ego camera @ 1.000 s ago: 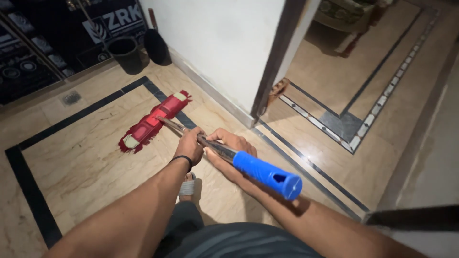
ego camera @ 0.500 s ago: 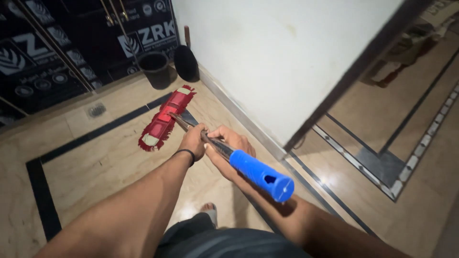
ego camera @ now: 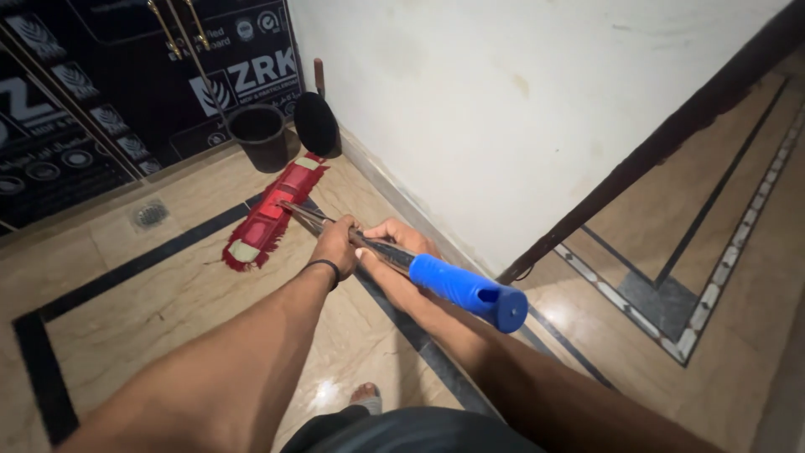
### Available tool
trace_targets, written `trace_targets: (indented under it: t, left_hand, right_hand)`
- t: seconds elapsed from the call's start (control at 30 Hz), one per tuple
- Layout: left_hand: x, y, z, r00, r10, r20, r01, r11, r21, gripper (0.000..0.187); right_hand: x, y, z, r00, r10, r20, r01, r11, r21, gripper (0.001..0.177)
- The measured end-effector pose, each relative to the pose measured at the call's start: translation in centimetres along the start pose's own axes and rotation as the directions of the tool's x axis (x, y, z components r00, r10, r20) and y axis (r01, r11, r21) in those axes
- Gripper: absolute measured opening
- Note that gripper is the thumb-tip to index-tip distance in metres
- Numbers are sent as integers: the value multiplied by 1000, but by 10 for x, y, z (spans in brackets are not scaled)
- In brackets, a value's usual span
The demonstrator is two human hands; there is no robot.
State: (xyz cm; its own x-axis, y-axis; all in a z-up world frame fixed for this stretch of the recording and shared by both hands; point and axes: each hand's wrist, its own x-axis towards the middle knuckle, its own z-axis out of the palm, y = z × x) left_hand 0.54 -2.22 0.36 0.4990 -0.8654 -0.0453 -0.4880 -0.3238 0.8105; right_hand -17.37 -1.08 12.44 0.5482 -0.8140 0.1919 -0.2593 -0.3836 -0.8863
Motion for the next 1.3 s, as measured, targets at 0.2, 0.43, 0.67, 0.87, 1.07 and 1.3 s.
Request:
trace_targets:
  t: [0.2,0.43,0.67,0.87,1.07,1.3]
  left_hand:
    - [-17,-1,25,996,32,-84,-34,999,-25,35]
    - [-73,43,77,995,-7,-99,3,999,-42,32]
    - [-142,96,158,998,59,-31,-58,998,31,22]
    - [-225,143,229,995,97,-19,-97,995,9,17]
    - [-280,181,266,982,189,4,-188,981,-35,19]
    - [-311,195,258,984,139,-110,-149,985,-89,17]
  right_hand:
    - [-18,-11,-28,998,46,48,-35,975,-219,29]
    - [-71,-2,-98,997,1,82,18,974,-228,30]
    - [-157,45,-180,996,-81,24,82,996,-22,22]
    - [-245,66,-248,998,60,-11,-59,996,68,18]
    - [-304,54,-293,988,109,-113,-115,992,-44,19]
    - [-319,22,-298,986,79,-144,-98,987,-130,20]
